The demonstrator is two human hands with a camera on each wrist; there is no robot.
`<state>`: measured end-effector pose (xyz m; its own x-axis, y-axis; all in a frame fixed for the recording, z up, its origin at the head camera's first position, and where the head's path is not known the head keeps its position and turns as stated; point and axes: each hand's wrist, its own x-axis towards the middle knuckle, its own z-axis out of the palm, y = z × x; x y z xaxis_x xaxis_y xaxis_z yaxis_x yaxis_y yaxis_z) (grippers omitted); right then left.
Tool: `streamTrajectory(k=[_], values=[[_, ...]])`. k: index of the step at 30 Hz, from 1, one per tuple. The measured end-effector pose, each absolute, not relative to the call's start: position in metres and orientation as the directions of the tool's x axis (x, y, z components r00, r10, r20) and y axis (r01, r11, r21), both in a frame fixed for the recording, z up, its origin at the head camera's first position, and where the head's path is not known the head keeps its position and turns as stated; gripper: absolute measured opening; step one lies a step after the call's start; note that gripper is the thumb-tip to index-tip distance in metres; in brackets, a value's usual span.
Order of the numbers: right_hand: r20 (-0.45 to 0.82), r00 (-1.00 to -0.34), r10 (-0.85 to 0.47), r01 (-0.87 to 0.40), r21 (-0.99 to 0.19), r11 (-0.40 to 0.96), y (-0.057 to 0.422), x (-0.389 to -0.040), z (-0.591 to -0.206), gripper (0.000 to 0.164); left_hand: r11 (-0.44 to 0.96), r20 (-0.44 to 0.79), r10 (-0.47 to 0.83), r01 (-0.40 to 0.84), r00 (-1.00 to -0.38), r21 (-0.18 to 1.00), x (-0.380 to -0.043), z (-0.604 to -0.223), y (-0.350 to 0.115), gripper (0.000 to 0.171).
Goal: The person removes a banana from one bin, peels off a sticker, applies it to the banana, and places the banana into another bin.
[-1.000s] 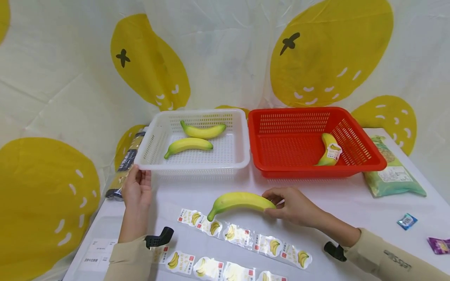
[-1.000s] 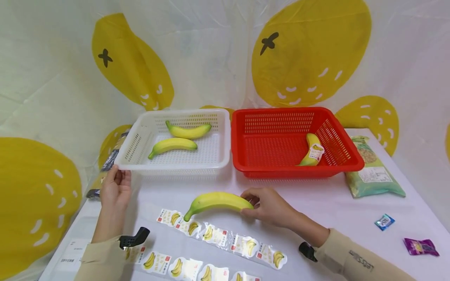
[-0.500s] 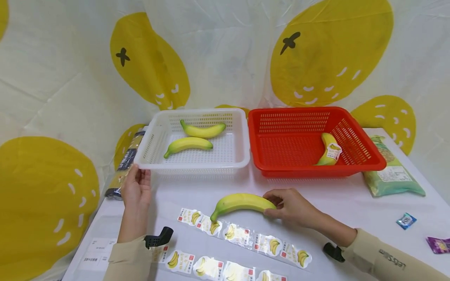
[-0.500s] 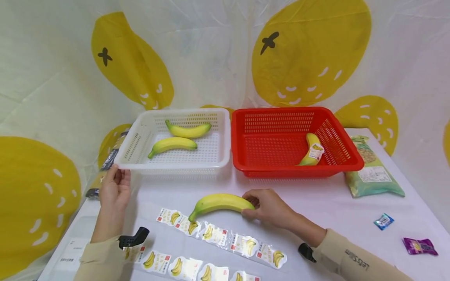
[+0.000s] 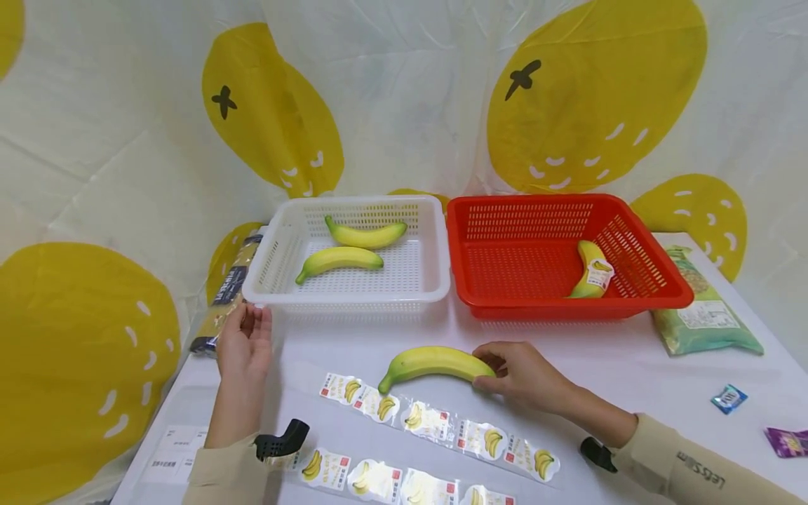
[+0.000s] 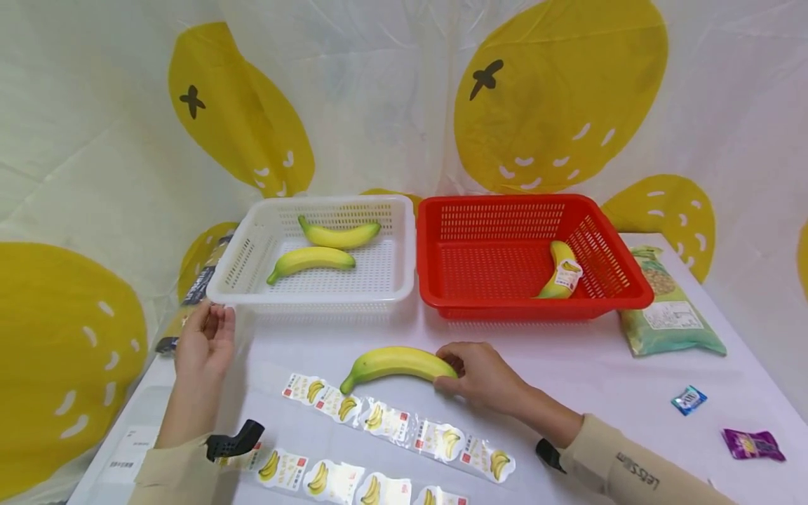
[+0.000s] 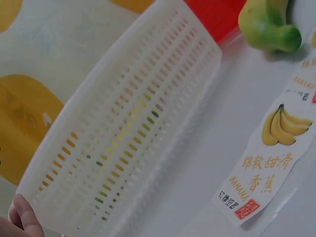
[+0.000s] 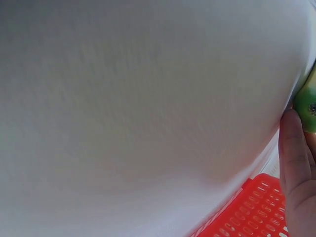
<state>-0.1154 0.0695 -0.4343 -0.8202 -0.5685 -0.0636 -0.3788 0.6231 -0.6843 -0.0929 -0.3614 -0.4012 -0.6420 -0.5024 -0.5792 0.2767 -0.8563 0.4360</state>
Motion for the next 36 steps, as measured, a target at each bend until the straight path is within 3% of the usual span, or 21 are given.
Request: streamTrajectory(k=[3, 6, 8, 10, 13, 16, 23, 36], values=[[-0.065, -0.825, -0.561, -0.383, -0.665, 0.641, 0.068, -0.115, -0.434, 0.035, -0.865, -0.572, -0.471, 0.222, -0.672, 0.451, -0.081, -0.394, -0.357, 0.017], [-0.065, -0.836, -0.545, -0.378, -0.653, 0.656, 0.069, -0.116, -0.434, 0.034, -0.745, -0.477, -0.408, -0.018, -0.778, 0.667, -0.066, -0.389, -0.352, 0.013], [-0.065, -0.838, -0.541, -0.375, -0.652, 0.659, 0.07, -0.116, -0.434, 0.034, -0.453, -0.371, -0.344, -0.194, -0.863, 0.87, -0.057, -0.388, -0.349, 0.013], [-0.066, -0.84, -0.538, -0.373, -0.651, 0.661, 0.071, -0.116, -0.433, 0.034, -0.024, -0.255, -0.262, -0.258, -0.931, 0.966, -0.048, -0.39, -0.347, 0.019], [-0.063, -0.84, -0.539, -0.376, -0.648, 0.662, 0.072, -0.116, -0.432, 0.035, 0.495, -0.131, -0.134, -0.181, -0.982, 0.849, -0.038, -0.395, -0.343, 0.025], [-0.055, -0.842, -0.537, -0.38, -0.646, 0.662, 0.072, -0.116, -0.431, 0.035, 0.736, -0.098, -0.046, -0.1, -0.994, 0.669, -0.034, -0.402, -0.338, 0.025], [-0.043, -0.847, -0.53, -0.381, -0.646, 0.661, 0.072, -0.117, -0.432, 0.032, 0.884, -0.148, -0.012, -0.08, -0.989, 0.461, -0.033, -0.414, -0.332, 0.029], [-0.04, -0.844, -0.536, -0.385, -0.651, 0.655, 0.074, -0.117, -0.434, 0.04, 0.933, -0.166, -0.038, -0.094, -0.985, 0.346, -0.036, -0.424, -0.329, 0.022]])
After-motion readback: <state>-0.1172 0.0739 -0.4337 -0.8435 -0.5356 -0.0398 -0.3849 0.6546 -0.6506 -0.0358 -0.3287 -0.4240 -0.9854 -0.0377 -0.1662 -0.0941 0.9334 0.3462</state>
